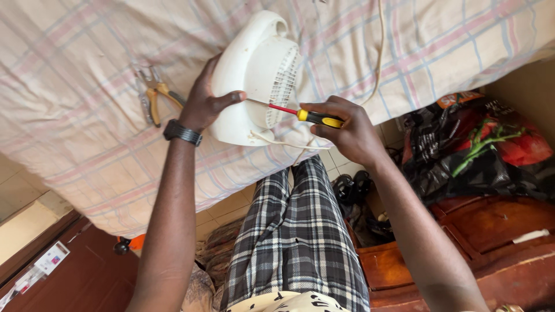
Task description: The person uses a screwdriver to remove screws from the back of a white electric fan placed on a bed. They repeatedly unscrew and reinsert screws at multiple locations on the fan's rear casing, rotating the fan as needed.
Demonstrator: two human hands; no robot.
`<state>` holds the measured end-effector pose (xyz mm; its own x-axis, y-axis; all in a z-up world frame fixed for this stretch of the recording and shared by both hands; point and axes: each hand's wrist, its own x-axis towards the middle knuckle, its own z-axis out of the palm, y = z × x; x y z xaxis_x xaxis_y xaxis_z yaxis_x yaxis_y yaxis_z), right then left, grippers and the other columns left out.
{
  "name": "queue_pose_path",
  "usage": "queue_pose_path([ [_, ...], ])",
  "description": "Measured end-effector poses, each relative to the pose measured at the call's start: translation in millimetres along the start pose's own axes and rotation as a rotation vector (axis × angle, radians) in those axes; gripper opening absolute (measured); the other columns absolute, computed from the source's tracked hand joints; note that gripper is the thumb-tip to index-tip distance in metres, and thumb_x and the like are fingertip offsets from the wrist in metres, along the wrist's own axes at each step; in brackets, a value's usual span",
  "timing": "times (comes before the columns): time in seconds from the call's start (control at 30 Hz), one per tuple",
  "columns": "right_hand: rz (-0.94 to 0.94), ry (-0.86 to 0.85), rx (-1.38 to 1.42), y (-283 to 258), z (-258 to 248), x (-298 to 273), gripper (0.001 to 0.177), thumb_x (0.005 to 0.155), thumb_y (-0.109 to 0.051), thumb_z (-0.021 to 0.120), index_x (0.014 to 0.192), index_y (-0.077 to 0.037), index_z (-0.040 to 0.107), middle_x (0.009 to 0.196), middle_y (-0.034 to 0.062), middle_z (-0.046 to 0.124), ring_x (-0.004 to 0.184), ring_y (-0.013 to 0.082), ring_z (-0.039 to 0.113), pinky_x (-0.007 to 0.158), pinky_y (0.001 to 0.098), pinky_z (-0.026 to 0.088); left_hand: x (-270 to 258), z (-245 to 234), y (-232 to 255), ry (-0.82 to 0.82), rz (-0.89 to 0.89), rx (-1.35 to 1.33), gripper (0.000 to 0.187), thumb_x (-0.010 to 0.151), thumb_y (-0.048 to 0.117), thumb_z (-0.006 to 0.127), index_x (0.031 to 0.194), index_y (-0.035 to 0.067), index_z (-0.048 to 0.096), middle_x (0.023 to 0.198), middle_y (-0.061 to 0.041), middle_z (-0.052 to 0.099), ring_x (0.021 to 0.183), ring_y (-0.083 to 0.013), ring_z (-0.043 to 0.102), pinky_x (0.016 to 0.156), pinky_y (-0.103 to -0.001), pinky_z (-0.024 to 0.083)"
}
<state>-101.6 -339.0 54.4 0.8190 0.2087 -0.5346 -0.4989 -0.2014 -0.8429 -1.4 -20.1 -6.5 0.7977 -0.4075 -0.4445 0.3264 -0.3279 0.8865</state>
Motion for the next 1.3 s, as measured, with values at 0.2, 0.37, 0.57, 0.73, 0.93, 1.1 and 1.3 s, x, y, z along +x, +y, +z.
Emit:
queue_pose_path([
  [0.2,0.244,0.020,0.857,21.4,1.8,5.0,0.039,0.096,-0.017,0.048,0.125,0.003,0.064,0.093,0.0125,0.070,0.073,0.0152,0.058,0.068,0.0298,0.050,-0.8,1.3,-6.6,0.018,-0.043,-0.025,0.097,0.078,0.035,0.088,0.156,0.002,0.039,0.149,-0.016,0.057,0.138,-0.0246,0.057,0.116,-0.039,0.047],
  [0.37,0.295,-0.073,0.751,25.2,0.4,1.6,0.032,0.095,-0.028,0.052,0.110,-0.007,0.071,0.052,-0.0010,0.058,0.040,0.0059,0.041,0.038,0.0227,0.032,-3.1,-2.1,-2.2,0.016,0.013,-0.033,0.094,0.082,0.033,0.088,0.157,0.002,0.041,0.150,-0.016,0.057,0.140,-0.0254,0.056,0.119,-0.039,0.045],
  [0.57,-0.321,0.058,0.249,13.2,14.2,-10.5,0.035,0.093,-0.011,0.071,0.127,-0.002,0.066,0.107,0.0083,0.062,0.097,0.0129,0.059,0.084,0.0278,0.047,-5.3,-9.9,-4.8,0.018,-0.043,-0.001,0.096,0.079,0.039,0.086,0.155,0.002,0.041,0.145,-0.014,0.061,0.134,-0.0239,0.060,0.114,-0.038,0.048],
  [0.73,0.261,0.077,0.306,5.5,18.4,-10.8,0.027,0.105,-0.019,0.066,0.131,-0.011,0.068,0.095,0.0119,0.067,0.077,0.0185,0.051,0.068,0.0328,0.039,-3.4,-10.1,-0.3,0.002,0.013,-0.034,0.094,0.082,0.042,0.086,0.153,-0.001,0.043,0.143,-0.016,0.061,0.132,-0.0245,0.060,0.115,-0.038,0.048],
  [0.93,-0.139,0.192,0.221,17.8,33.2,-14.6,0.030,0.090,-0.006,0.075,0.118,-0.009,0.068,0.111,0.0050,0.064,0.100,0.0130,0.063,0.087,0.0285,0.053,-5.5,-12.1,3.5,0.015,-0.042,0.010,0.090,0.080,0.040,0.082,0.152,0.001,0.043,0.140,-0.014,0.062,0.127,-0.0236,0.062,0.111,-0.037,0.052],
  [1.1,-0.116,0.224,0.381,34.2,38.5,-13.5,0.026,0.099,-0.005,0.070,0.124,-0.006,0.063,0.115,0.0062,0.063,0.110,0.0146,0.058,0.100,0.0321,0.049,-6.7,-12.0,6.1,0.010,-0.008,0.049,0.089,0.085,0.036,0.084,0.154,0.001,0.042,0.144,-0.015,0.059,0.132,-0.0242,0.060,0.113,-0.037,0.050],
  [1.3,-0.143,0.284,0.736,37.7,36.7,-11.6,0.032,0.091,0.001,0.067,0.121,-0.003,0.056,0.119,0.0080,0.064,0.108,0.0127,0.062,0.097,0.0303,0.052,-16.2,-3.0,15.2,0.100,-0.153,0.142,0.077,0.081,0.029,0.087,0.144,0.003,0.050,0.131,-0.013,0.066,0.118,-0.0210,0.065,0.101,-0.035,0.055],
])
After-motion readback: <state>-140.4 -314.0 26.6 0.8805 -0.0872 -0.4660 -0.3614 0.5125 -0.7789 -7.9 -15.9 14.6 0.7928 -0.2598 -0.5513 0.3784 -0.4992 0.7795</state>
